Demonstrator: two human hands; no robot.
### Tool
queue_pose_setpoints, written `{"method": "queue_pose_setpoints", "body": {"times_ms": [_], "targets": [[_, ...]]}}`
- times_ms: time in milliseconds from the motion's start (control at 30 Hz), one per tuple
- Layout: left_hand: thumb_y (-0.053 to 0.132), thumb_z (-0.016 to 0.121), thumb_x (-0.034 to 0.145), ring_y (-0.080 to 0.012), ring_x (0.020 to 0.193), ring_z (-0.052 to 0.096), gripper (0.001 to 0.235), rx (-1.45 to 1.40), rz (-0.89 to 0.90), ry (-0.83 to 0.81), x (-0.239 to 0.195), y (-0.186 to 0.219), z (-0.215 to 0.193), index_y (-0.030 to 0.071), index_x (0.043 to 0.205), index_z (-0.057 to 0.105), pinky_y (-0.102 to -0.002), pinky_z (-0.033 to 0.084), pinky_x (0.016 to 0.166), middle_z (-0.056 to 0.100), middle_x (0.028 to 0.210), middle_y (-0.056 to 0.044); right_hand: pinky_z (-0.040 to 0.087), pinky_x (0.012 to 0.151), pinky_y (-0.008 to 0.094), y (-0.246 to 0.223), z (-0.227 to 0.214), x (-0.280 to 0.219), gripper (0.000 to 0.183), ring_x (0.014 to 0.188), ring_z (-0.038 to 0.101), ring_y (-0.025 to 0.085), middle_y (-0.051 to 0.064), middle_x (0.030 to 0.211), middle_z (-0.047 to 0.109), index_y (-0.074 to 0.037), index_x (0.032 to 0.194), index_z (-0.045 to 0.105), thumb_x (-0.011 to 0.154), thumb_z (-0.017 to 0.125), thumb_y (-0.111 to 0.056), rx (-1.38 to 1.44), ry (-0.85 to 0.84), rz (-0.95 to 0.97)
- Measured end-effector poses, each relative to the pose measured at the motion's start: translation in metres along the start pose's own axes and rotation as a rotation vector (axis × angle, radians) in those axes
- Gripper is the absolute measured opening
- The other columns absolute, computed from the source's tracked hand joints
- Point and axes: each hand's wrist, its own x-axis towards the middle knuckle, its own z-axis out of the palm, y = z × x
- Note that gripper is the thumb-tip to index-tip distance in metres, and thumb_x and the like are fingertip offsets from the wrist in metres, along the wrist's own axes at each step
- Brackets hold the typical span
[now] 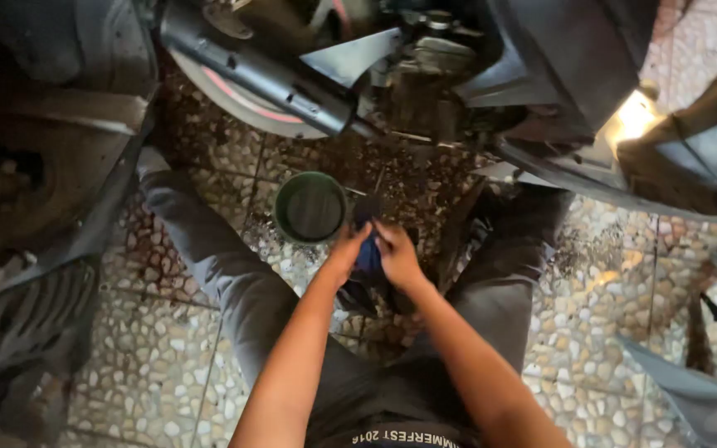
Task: The person sits on the floor beside a scooter and uses a T-handle socket wrench to loosen and tighten bolts on the scooter's lower engine area. They reposition the wrench repeatedly, work on different fasteners, and handle small parts near a green bucket on the floor.
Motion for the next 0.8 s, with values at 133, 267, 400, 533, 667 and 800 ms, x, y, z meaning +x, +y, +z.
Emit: {"method": "queue_pose_setpoints", "body": {"times_ms": [133, 267, 400, 533, 667, 800], "targets": [[0.038, 0.082, 0.087, -0.0217, 0.121, 0.063, 0.073, 0.043, 0.329, -0.042, 0.074, -0.105, -0.022, 0.005, 0.143, 0.049, -0.034, 0.050, 0.100, 0.065, 0.133, -0.008, 0.050, 0.101, 0.035, 0.018, 0.009, -0.056, 0.040, 0.115, 0.065, 0.030, 0.015, 0.121, 0.067, -0.007, 0.130, 0.068, 0.091, 0.068, 0.001, 0.064, -0.026, -0.011], [0.031, 0.082, 0.082, -0.0254, 0.113, 0.066, 0.065, 0.069, 0.387, 0.005, 0.057, -0.115, -0.022, 0.001, 0.136, 0.061, -0.037, 0.052, 0.097, 0.072, 0.126, -0.015, 0.052, 0.093, 0.034, 0.002, -0.007, -0.049, 0.033, 0.108, 0.064, 0.030, 0.014, 0.120, 0.064, -0.006, 0.120, 0.070, 0.088, 0.066, 0.004, 0.042, -0.035, 0.009], [0.029, 0.082, 0.084, -0.0226, 0.114, 0.065, 0.064, 0.158, 0.369, 0.162, 0.055, -0.122, -0.021, 0.003, 0.137, 0.059, -0.036, 0.050, 0.098, 0.070, 0.127, -0.013, 0.055, 0.088, 0.032, -0.058, -0.050, -0.004, 0.021, 0.103, 0.067, 0.026, 0.011, 0.118, 0.067, -0.008, 0.117, 0.069, 0.097, 0.065, -0.002, -0.017, 0.082, -0.050], [0.027, 0.083, 0.082, -0.0236, 0.114, 0.065, 0.063, -0.036, 0.365, 0.121, 0.072, -0.167, -0.016, 0.002, 0.135, 0.059, -0.036, 0.050, 0.098, 0.070, 0.127, -0.013, 0.052, 0.100, 0.032, -0.142, -0.106, 0.060, 0.039, 0.113, 0.063, 0.024, 0.011, 0.127, 0.064, -0.004, 0.137, 0.055, 0.101, 0.069, 0.000, -0.086, 0.291, -0.305], [0.028, 0.082, 0.083, -0.0280, 0.115, 0.067, 0.058, 0.046, 0.441, 0.106, 0.086, -0.189, -0.010, -0.001, 0.130, 0.063, -0.037, 0.051, 0.099, 0.072, 0.125, -0.017, 0.055, 0.085, 0.039, -0.174, -0.155, 0.113, 0.055, 0.093, 0.062, 0.026, 0.015, 0.110, 0.063, -0.005, 0.149, 0.057, 0.099, 0.080, 0.002, -0.409, 0.279, -0.513], [0.029, 0.083, 0.085, -0.0291, 0.117, 0.066, 0.059, 0.197, 0.578, 0.129, 0.090, -0.185, -0.010, -0.002, 0.131, 0.061, -0.038, 0.051, 0.100, 0.070, 0.125, -0.018, 0.053, 0.074, 0.045, -0.203, -0.177, 0.150, 0.048, 0.085, 0.063, 0.031, 0.015, 0.099, 0.065, -0.006, 0.142, 0.068, 0.098, 0.087, -0.009, -0.738, 0.103, -0.741]]}}
